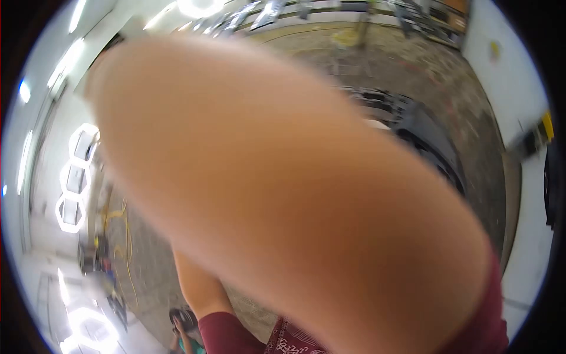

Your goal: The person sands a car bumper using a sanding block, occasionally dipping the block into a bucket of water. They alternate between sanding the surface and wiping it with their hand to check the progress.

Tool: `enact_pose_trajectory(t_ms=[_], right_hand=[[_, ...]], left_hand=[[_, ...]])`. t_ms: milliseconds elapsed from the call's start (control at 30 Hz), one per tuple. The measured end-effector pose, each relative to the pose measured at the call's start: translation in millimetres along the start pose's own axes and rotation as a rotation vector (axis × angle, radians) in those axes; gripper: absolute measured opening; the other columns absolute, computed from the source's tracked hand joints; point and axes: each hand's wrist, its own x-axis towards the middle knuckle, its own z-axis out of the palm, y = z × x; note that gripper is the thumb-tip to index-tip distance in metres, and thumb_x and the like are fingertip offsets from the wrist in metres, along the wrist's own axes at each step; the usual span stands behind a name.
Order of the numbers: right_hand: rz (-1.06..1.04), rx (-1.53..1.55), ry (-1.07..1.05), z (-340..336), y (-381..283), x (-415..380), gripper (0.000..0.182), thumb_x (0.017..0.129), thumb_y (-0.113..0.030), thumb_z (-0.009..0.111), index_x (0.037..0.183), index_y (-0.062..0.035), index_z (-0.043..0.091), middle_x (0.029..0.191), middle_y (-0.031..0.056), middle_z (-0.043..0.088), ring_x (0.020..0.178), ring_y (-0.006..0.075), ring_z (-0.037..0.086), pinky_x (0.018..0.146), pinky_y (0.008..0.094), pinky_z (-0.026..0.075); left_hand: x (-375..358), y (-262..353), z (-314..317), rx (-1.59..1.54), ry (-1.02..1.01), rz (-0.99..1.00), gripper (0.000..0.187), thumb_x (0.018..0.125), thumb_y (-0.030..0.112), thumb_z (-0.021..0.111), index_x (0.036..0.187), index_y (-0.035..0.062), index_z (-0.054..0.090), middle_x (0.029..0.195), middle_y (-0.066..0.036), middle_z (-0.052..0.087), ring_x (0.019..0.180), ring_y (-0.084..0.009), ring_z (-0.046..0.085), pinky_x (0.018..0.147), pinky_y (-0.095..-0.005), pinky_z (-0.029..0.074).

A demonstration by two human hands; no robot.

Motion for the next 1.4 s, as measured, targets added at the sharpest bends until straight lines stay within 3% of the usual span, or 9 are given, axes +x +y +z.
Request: enact_pose_trajectory(t_ms=[167, 233, 333, 433, 600, 733, 867, 1100, 1400], right_hand=[[0.088, -0.132, 0.183, -37.5, 21.5, -17.9, 0.035, 0.085, -0.025, 0.075, 0.115, -0.0120, 0.086, 0.120, 0.0168, 0.081, 0.111, 0.0331, 0.079, 0.097, 0.0467, 0.061], [0.188, 0.224, 0.374, -30.8, 10.1, -31.6, 0.031, 0.083, -0.022, 0.072, 0.108, -0.0071, 0.086, 0.116, 0.0214, 0.080, 0.111, 0.0369, 0.078, 0.097, 0.0481, 0.060], [0.326, 0.953, 0.263, 22.3, -13.7, -50.8, 0.034, 0.085, -0.013, 0.077, 0.112, 0.0069, 0.075, 0.098, 0.0208, 0.077, 0.091, 0.0278, 0.079, 0.063, 0.0489, 0.064], [0.261, 1.206, 0.326, 15.0, -54.2, -105.1, 0.028, 0.090, -0.013, 0.064, 0.099, 0.0114, 0.075, 0.096, 0.0252, 0.079, 0.082, 0.0366, 0.082, 0.061, 0.0445, 0.065], [0.314, 1.346, 0.248, 41.4, -81.4, -79.9, 0.041, 0.087, -0.011, 0.074, 0.124, 0.0078, 0.066, 0.109, 0.0168, 0.072, 0.090, 0.0241, 0.076, 0.066, 0.0403, 0.070], [0.362, 1.505, 0.336, 33.8, -117.9, -77.7, 0.044, 0.090, -0.011, 0.076, 0.130, 0.0024, 0.064, 0.114, 0.0145, 0.071, 0.092, 0.0239, 0.076, 0.067, 0.0412, 0.070], [0.429, 1.598, 0.385, 37.0, -153.4, -46.3, 0.043, 0.092, -0.009, 0.075, 0.132, -0.0009, 0.063, 0.113, 0.0125, 0.071, 0.091, 0.0226, 0.075, 0.069, 0.0412, 0.070], [0.714, 1.753, 0.535, 45.9, -201.0, -33.0, 0.035, 0.097, -0.012, 0.075, 0.128, -0.0040, 0.061, 0.115, 0.0093, 0.069, 0.092, 0.0206, 0.074, 0.069, 0.0388, 0.069], [0.484, 1.157, 0.541, 44.3, -256.3, -18.0, 0.040, 0.087, -0.018, 0.078, 0.120, 0.0025, 0.071, 0.102, 0.0175, 0.077, 0.097, 0.0263, 0.074, 0.087, 0.0404, 0.056]], left_hand=[[-34.7, 3.0, 22.5, -0.071, 0.220, 0.096, 0.047, 0.092, 0.020, 0.084, 0.124, -0.0089, 0.066, 0.118, -0.021, 0.071, 0.103, -0.0368, 0.072, 0.095, -0.0565, 0.060], [-36.4, 0.3, 22.9, -0.137, 0.213, 0.128, 0.039, 0.090, 0.015, 0.085, 0.114, -0.0103, 0.068, 0.111, -0.019, 0.071, 0.093, -0.0320, 0.073, 0.083, -0.0502, 0.063], [-51.7, -18.7, 30.2, -0.093, 0.167, 0.161, 0.080, 0.086, 0.014, 0.087, 0.148, -0.0114, 0.043, 0.114, -0.019, 0.067, 0.091, -0.0304, 0.072, 0.082, -0.0480, 0.064], [-72.9, -17.7, 41.1, -0.033, 0.176, 0.182, 0.115, 0.083, 0.010, 0.085, 0.167, -0.0066, 0.010, 0.132, -0.025, 0.059, 0.102, -0.0308, 0.071, 0.085, -0.0451, 0.063], [-52.1, -27.0, 36.3, 0.010, 0.268, 0.232, 0.105, 0.081, 0.004, 0.081, 0.165, -0.0108, 0.020, 0.136, -0.024, 0.059, 0.106, -0.0288, 0.070, 0.097, -0.0352, 0.057], [-79.7, -6.3, 33.4, -0.079, 0.176, 0.077, 0.048, 0.090, 0.011, 0.077, 0.132, 0.0025, 0.054, 0.101, -0.007, 0.064, 0.080, -0.0162, 0.062, 0.075, -0.0440, 0.056], [-73.2, 7.9, 3.5, -0.411, -0.110, -0.187, 0.018, 0.104, 0.019, 0.058, 0.118, 0.0090, 0.064, 0.107, -0.008, 0.063, 0.095, -0.0263, 0.063, 0.086, -0.0503, 0.057], [-83.6, 28.2, -23.5, -0.609, -0.245, -0.377, 0.065, 0.113, 0.040, 0.035, 0.165, 0.0003, 0.027, 0.163, -0.029, 0.038, 0.151, -0.0463, 0.041, 0.124, -0.0630, 0.041], [-95.2, 37.2, -87.9, -0.919, -0.389, -0.464, 0.080, 0.111, 0.060, 0.049, 0.158, -0.0039, 0.035, 0.160, -0.031, 0.041, 0.148, -0.0500, 0.048, 0.124, -0.0656, 0.042]])
